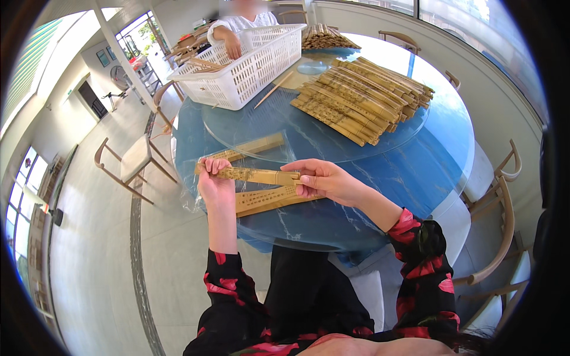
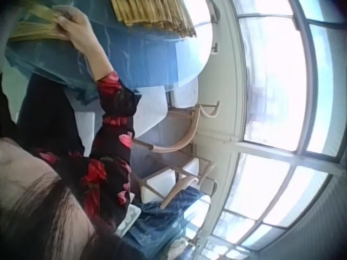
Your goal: The person inserts thin bamboo sticks into slots on flat bamboo strips at a round table. They repeatedly pick up sticks from a white basket, align them, and press them into the strips, then place the completed strips on a growing stack.
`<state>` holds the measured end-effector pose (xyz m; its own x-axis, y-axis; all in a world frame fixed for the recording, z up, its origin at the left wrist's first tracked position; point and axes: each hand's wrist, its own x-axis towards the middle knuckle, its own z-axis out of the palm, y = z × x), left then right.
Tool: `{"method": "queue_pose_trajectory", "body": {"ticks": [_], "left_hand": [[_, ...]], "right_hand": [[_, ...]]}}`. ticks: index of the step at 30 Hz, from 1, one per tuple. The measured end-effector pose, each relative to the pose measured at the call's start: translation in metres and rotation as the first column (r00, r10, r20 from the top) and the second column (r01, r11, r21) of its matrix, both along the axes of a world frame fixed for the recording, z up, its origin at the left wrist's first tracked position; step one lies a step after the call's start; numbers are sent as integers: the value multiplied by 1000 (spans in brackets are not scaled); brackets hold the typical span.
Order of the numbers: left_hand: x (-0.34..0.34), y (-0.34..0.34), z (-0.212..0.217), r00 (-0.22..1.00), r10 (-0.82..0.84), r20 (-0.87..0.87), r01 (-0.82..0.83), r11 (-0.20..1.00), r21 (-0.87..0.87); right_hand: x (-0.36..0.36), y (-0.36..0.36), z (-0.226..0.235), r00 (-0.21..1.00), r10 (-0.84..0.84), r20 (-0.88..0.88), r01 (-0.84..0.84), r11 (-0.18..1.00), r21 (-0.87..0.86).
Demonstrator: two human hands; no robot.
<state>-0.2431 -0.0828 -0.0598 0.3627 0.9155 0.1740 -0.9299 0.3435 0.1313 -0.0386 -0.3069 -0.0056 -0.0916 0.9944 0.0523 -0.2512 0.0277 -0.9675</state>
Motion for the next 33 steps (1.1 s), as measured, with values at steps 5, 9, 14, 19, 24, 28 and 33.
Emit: {"method": "queue_pose_trajectory", "body": {"ticks": [5,9,14,19,24,28,33], "left_hand": [[6,-4,-15,996,-54,75,55,998,-6],[11,-7,-19,999,-30,38,30,999,12],[18,-18,-21,995,44,-91,-28,985,170],[22,-48,-9,937,114,-330,-20,962,274],[25,-58,-5,870,113,-480,92,919,383],[29,-59,-7,846,127,-518,148,877,457],[32,-69,-2,806,185,-563,162,845,510]], "right_hand": [[-5,2,-2,965,-157,211,121,978,170],[-5,2,-3,963,-146,227,105,977,184],[-2,8,-15,814,-319,485,265,947,179],[15,5,-5,870,-301,391,342,939,-37],[66,5,1,741,-667,84,664,745,62],[106,2,0,141,-978,155,910,190,369],[132,-6,0,358,-932,57,902,361,236]]}}
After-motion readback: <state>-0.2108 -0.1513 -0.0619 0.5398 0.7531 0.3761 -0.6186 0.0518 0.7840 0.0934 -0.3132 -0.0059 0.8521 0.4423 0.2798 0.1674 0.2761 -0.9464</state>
